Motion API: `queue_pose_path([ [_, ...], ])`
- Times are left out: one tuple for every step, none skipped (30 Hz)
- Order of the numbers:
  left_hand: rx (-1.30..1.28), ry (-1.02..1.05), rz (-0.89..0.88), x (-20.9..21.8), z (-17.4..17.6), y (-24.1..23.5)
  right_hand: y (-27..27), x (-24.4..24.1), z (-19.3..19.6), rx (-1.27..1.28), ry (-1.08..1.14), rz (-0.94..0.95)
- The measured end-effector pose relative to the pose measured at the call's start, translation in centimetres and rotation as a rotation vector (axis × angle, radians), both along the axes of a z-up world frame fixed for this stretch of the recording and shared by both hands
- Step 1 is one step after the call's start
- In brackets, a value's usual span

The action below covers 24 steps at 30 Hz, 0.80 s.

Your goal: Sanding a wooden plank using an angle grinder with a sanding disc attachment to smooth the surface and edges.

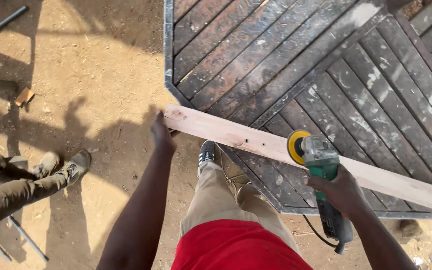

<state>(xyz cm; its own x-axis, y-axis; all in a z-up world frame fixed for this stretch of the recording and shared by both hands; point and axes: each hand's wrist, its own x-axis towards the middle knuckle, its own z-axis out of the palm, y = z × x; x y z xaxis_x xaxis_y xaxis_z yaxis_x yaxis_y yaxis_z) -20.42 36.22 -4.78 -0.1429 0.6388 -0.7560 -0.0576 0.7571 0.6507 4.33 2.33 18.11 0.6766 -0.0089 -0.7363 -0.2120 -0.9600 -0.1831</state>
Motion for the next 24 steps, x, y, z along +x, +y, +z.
queue_pose_path([
  [0.019, -0.056, -0.005, -0.6, -0.2, -0.5, 3.0, -0.9, 0.2, 0.077, 0.039, 0.113],
  [0.027, -0.115, -0.02, -0.7, -0.5, -1.6, 5.4, -1.9, 0.7, 0.142, 0.077, 0.216],
  [0.021, -0.113, -0.005, -1.3, -1.0, -1.7, 7.9, -2.2, -0.5, 0.134, 0.081, 0.23],
  [-0.004, -0.213, -0.016, -1.6, -1.6, -1.7, 10.2, -2.4, -1.8, 0.152, 0.094, 0.315],
  [-0.027, -0.314, -0.027, -1.9, -2.2, -1.9, 12.5, -2.7, -3.2, 0.17, 0.107, 0.4],
  [-0.034, -0.313, -0.015, -1.8, -1.2, -1.9, 15.4, -3.4, -2.6, 0.16, 0.112, 0.409],
  [-0.052, -0.343, -0.02, -1.7, -0.3, -1.9, 18.3, -4.2, -2.1, 0.204, 0.131, 0.46],
  [-0.068, -0.368, -0.027, -1.8, 0.7, -1.8, 21.1, -5.2, -1.8, 0.252, 0.154, 0.508],
  [-0.074, -0.361, -0.017, -2.1, 0.4, -1.8, 22.8, -5.5, -3.4, 0.246, 0.164, 0.515],
  [-0.086, -0.39, -0.009, -2.2, 0.0, -1.6, 24.4, -5.6, -5.1, 0.202, 0.178, 0.592],
  [-0.098, -0.418, 0.0, -2.2, -0.3, -1.6, 25.9, -5.7, -6.7, 0.158, 0.191, 0.669],
  [-0.105, -0.42, 0.005, -2.3, -0.1, -1.6, 27.1, -6.0, -6.5, 0.149, 0.193, 0.671],
  [-0.107, -0.426, -0.011, -2.4, 0.2, -1.7, 28.3, -6.1, -6.2, 0.109, 0.197, 0.726],
  [-0.102, -0.436, -0.028, -2.2, 0.4, -1.4, 29.7, -6.1, -6.0, 0.072, 0.197, 0.781],
  [-0.104, -0.442, -0.025, -2.0, 0.8, -1.3, 30.5, -6.1, -5.8, 0.068, 0.193, 0.783],
  [-0.107, -0.433, -0.023, -2.1, 1.3, -1.3, 31.1, -6.1, -5.8, 0.049, 0.207, 0.797],
  [-0.11, -0.424, -0.02, -2.0, 1.8, -1.4, 31.6, -6.1, -5.7, 0.03, 0.222, 0.811],
  [-0.117, -0.427, -0.024, -2.0, 1.3, -1.5, 31.2, -6.1, -5.9, 0.024, 0.221, 0.806],
  [-0.136, -0.428, 0.006, -2.0, 0.8, -1.7, 30.7, -6.0, -6.1, 0.024, 0.239, 0.757],
  [-0.154, -0.427, 0.034, -1.9, 0.4, -1.9, 30.2, -5.9, -6.3, 0.027, 0.257, 0.707],
  [-0.159, -0.429, 0.029, -1.9, -0.4, -1.7, 29.4, -5.3, -5.6, 0.023, 0.256, 0.7],
  [-0.16, -0.421, 0.055, -1.8, -1.1, -1.9, 28.3, -4.7, -4.7, -0.01, 0.303, 0.657],
  [-0.161, -0.412, 0.081, -1.6, -1.8, -2.1, 27.2, -4.2, -3.8, -0.042, 0.349, 0.614],
  [-0.161, -0.419, 0.075, -1.7, -1.8, -2.3, 25.8, -3.4, -4.0, -0.042, 0.341, 0.608],
])
